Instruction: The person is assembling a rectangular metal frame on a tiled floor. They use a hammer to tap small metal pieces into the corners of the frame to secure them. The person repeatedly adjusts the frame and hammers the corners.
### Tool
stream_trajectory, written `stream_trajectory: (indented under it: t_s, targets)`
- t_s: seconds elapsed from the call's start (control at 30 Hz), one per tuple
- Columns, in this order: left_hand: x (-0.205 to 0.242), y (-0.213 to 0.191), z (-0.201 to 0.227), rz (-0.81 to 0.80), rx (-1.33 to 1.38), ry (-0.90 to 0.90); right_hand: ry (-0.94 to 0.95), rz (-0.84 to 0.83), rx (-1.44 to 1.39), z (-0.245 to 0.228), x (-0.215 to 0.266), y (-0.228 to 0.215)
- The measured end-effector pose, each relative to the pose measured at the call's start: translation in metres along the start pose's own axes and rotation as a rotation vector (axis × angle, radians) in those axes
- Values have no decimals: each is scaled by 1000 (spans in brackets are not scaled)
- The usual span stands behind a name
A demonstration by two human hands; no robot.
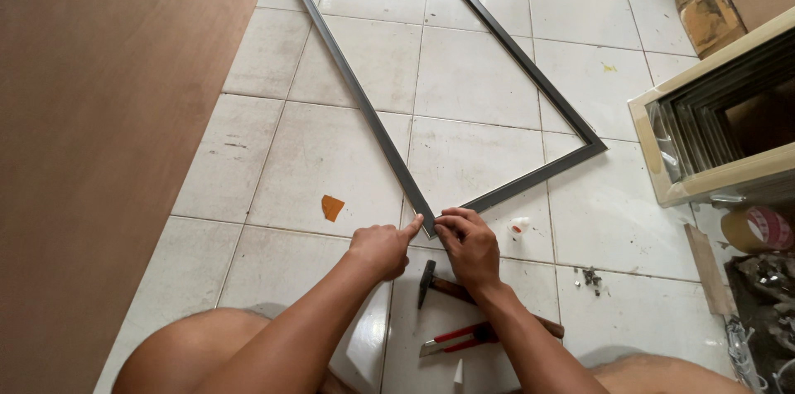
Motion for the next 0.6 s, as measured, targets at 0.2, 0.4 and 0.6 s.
stream_trajectory:
  t_s: [0.2,0.4,0.6]
  targets:
    - [-1,1,0,5,17,-4,-46,2,-26,-10,2,-3]
    - [-7,5,-2,8,4,-5,10,-34,-28,-18,3,-6]
    - [-6,4,-3,28,-5,2,3,-32,39,-12,2,-2]
Point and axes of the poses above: each hand's wrist, its own x-axis away from the middle knuckle, its own y-axis out of the palm, z = x × y, the point moved 5 cm from there along -x, towards the middle knuckle, and after that the axes turned 1 degree about x, right-handed, at the moved point
